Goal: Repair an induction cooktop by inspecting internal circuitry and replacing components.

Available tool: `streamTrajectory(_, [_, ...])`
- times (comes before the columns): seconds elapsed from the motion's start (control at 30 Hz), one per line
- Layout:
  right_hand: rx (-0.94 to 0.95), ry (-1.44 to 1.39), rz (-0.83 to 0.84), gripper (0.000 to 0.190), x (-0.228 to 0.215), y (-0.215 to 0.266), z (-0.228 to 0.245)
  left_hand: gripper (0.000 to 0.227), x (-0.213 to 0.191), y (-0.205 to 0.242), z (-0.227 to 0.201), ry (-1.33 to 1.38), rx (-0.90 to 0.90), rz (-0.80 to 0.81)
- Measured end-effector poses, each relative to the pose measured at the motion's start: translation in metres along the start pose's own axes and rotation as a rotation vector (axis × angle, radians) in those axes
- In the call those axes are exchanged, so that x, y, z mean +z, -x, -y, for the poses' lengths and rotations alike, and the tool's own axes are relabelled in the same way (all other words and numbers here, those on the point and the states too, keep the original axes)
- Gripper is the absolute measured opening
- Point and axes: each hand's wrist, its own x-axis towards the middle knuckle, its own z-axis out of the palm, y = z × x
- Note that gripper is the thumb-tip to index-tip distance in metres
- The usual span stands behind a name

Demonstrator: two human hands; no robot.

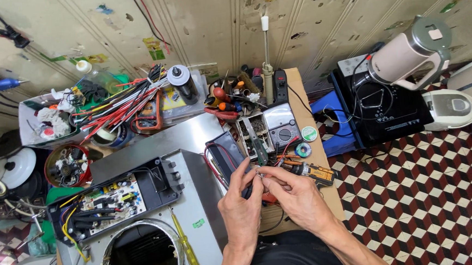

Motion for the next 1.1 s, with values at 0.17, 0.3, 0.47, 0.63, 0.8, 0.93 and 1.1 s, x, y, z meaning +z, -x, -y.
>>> streamTrajectory(0.17, [-0.024, -0.052, 0.008, 0.035, 0.001, -0.002, -0.007, 0.044, 0.0, 0.0, 0.003, 0.003, 0.043, -0.011])
streamTrajectory(0.3, [-0.014, -0.027, 0.006, 0.035, 0.001, -0.002, -0.001, 0.044, -0.001, -0.001, 0.002, -0.013, 0.001, 0.022])
streamTrajectory(0.47, [0.007, 0.044, -0.015, 0.036, -0.001, -0.001, 0.004, 0.045, 0.0, -0.001, 0.002, 0.0, -0.038, 0.024])
streamTrajectory(0.63, [0.018, 0.083, -0.015, 0.036, -0.001, 0.0, 0.004, 0.045, 0.0, 0.0, 0.004, 0.016, -0.055, 0.031])
streamTrajectory(0.8, [-0.004, 0.038, -0.011, 0.035, -0.002, 0.0, 0.0, 0.044, 0.0, 0.002, 0.005, -0.006, 0.008, 0.01])
streamTrajectory(0.93, [-0.009, -0.01, 0.007, 0.034, -0.006, -0.001, -0.01, 0.044, 0.007, 0.001, 0.006, 0.005, -0.051, 0.003])
streamTrajectory(1.1, [-0.282, 0.04, 0.012, 0.036, 0.008, 0.0, -0.026, 0.028, 0.007, -0.001, 0.031, 0.371, -0.126, -0.066])
